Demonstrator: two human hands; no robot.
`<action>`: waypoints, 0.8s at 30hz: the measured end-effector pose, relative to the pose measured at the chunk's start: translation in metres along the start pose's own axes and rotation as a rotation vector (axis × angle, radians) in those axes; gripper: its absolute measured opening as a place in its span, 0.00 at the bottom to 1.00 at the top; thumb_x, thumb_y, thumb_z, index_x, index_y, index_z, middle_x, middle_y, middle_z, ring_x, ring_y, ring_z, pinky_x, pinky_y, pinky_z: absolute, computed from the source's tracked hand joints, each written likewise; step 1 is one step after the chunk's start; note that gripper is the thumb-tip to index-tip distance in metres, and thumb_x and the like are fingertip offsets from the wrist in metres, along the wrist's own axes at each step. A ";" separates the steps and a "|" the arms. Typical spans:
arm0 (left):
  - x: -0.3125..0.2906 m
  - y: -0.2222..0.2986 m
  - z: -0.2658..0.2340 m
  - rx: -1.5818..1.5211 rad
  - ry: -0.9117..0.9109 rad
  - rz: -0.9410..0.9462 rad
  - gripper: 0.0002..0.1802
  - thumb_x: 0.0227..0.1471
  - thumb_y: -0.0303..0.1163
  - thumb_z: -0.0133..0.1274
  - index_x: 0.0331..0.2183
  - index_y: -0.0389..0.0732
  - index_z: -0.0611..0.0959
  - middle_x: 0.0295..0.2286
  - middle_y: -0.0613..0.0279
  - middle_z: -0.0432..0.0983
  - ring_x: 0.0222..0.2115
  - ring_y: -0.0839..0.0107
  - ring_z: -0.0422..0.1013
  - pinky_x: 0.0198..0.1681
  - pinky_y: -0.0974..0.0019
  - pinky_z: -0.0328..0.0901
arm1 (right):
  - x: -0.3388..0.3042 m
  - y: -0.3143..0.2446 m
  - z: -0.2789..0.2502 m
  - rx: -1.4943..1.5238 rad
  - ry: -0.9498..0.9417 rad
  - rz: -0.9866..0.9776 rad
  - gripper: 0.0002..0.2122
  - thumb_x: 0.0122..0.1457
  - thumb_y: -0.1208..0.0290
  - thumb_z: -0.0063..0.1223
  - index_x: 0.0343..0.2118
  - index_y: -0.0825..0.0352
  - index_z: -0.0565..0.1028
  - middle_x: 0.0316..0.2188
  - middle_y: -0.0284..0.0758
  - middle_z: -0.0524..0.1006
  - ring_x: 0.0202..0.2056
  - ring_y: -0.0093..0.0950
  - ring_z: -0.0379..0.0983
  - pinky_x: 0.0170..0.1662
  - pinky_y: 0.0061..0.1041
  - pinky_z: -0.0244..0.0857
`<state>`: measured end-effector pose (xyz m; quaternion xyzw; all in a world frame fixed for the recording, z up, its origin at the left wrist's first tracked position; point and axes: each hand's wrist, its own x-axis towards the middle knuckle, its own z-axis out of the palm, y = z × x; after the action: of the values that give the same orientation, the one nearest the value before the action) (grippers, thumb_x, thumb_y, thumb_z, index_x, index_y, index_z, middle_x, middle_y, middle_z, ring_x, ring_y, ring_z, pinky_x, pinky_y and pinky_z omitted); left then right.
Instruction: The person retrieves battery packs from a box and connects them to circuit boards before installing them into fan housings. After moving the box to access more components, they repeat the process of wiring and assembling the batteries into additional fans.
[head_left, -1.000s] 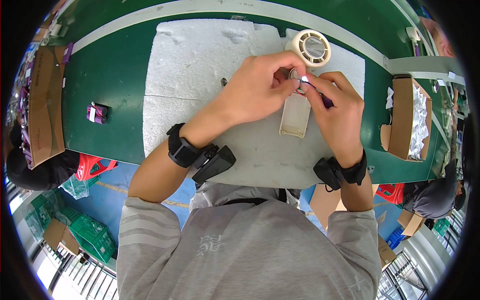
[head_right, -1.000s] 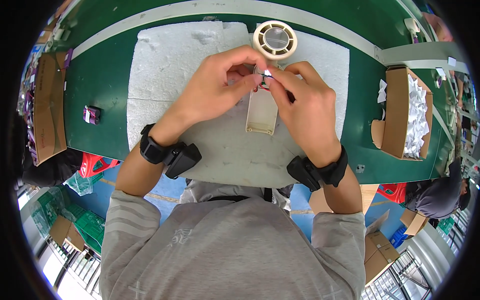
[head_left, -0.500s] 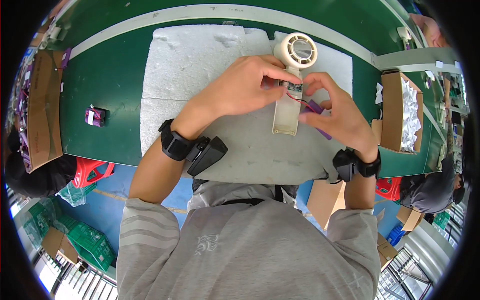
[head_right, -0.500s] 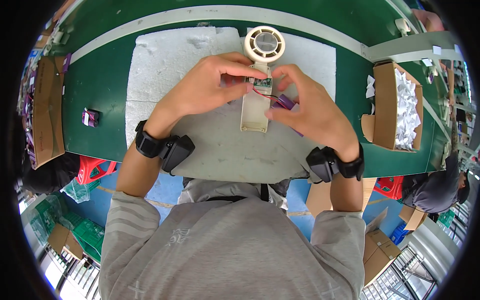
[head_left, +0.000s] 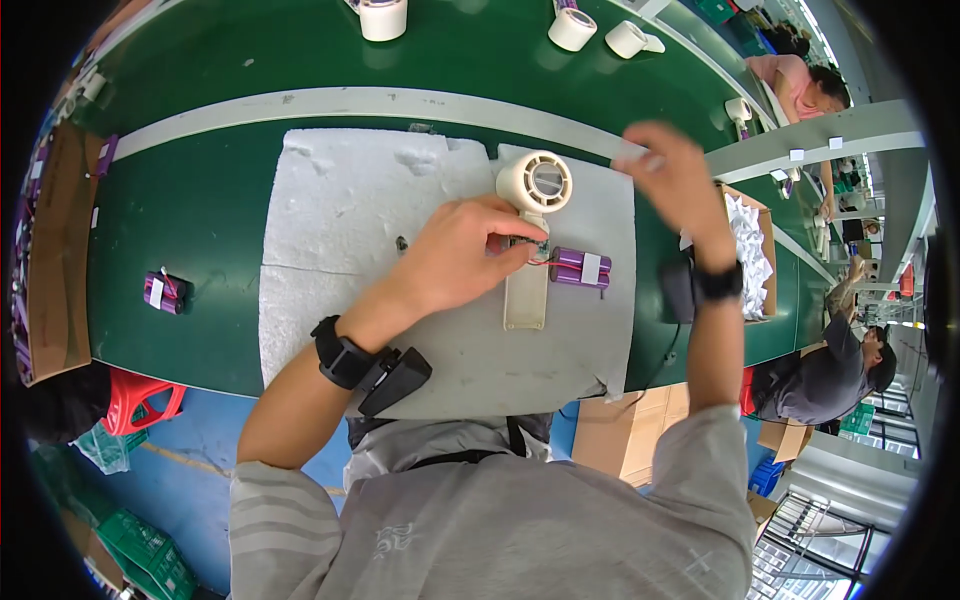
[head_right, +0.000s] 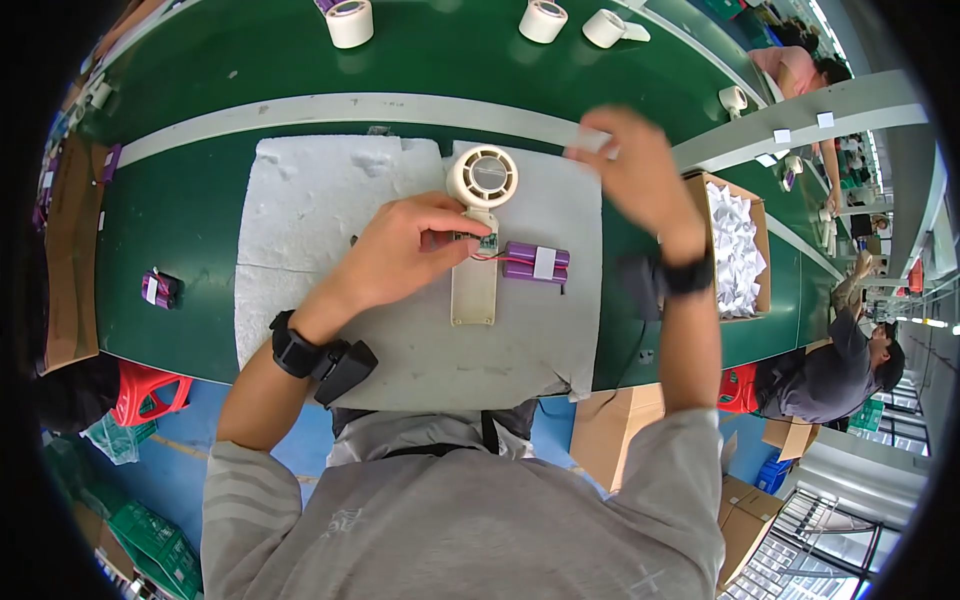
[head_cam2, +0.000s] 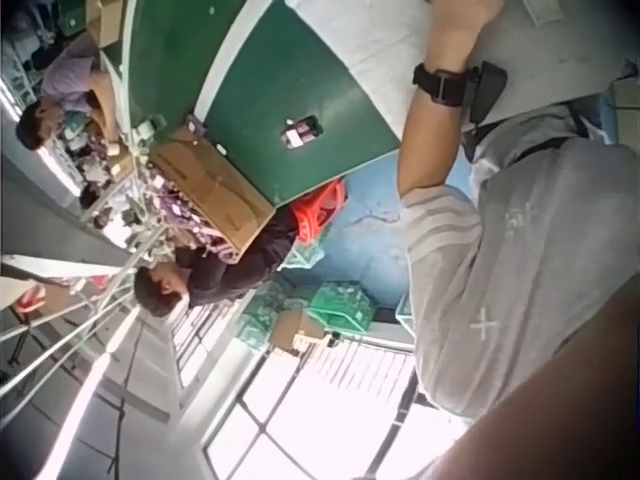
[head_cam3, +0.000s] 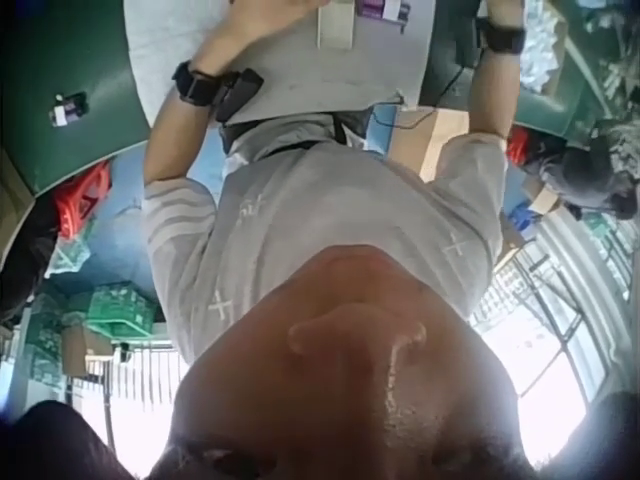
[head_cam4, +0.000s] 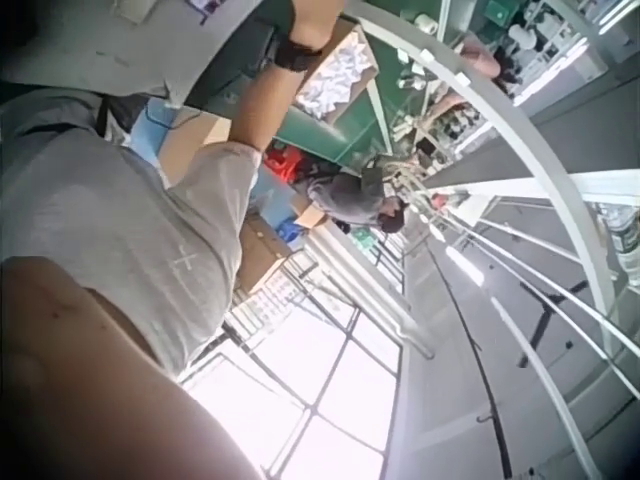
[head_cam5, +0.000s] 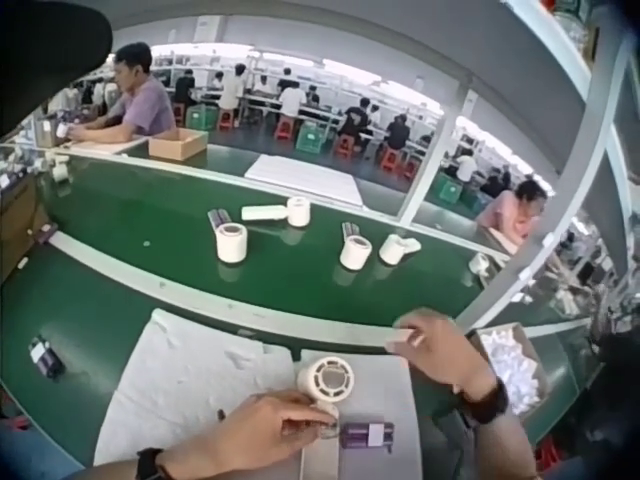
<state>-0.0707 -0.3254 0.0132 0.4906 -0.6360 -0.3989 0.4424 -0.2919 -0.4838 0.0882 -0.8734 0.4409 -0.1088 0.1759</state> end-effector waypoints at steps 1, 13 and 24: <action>0.002 0.002 0.002 -0.012 0.014 0.006 0.12 0.44 0.25 0.58 0.35 0.43 0.85 0.33 0.57 0.78 0.29 0.61 0.74 0.35 0.63 0.69 | 0.034 0.021 -0.009 -0.006 0.124 -0.037 0.18 0.53 0.63 0.60 0.44 0.68 0.73 0.41 0.40 0.75 0.30 0.31 0.74 0.39 0.27 0.67; 0.002 0.000 0.001 -0.022 -0.047 0.074 0.16 0.41 0.19 0.57 0.36 0.42 0.84 0.33 0.55 0.77 0.31 0.61 0.75 0.35 0.64 0.70 | 0.239 0.175 -0.017 -0.016 0.017 0.288 0.25 0.50 0.57 0.60 0.51 0.58 0.69 0.43 0.38 0.75 0.39 0.31 0.74 0.34 0.30 0.72; 0.003 0.000 0.005 -0.038 0.007 -0.047 0.17 0.39 0.22 0.55 0.36 0.43 0.85 0.27 0.59 0.78 0.26 0.70 0.71 0.33 0.69 0.68 | -0.077 -0.001 -0.055 -0.135 -0.263 -0.080 0.20 0.45 0.80 0.58 0.43 0.63 0.69 0.42 0.34 0.71 0.49 0.33 0.66 0.52 0.24 0.58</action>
<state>-0.0762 -0.3276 0.0118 0.4983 -0.6148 -0.4197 0.4444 -0.3560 -0.4328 0.1363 -0.9068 0.3853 0.0293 0.1685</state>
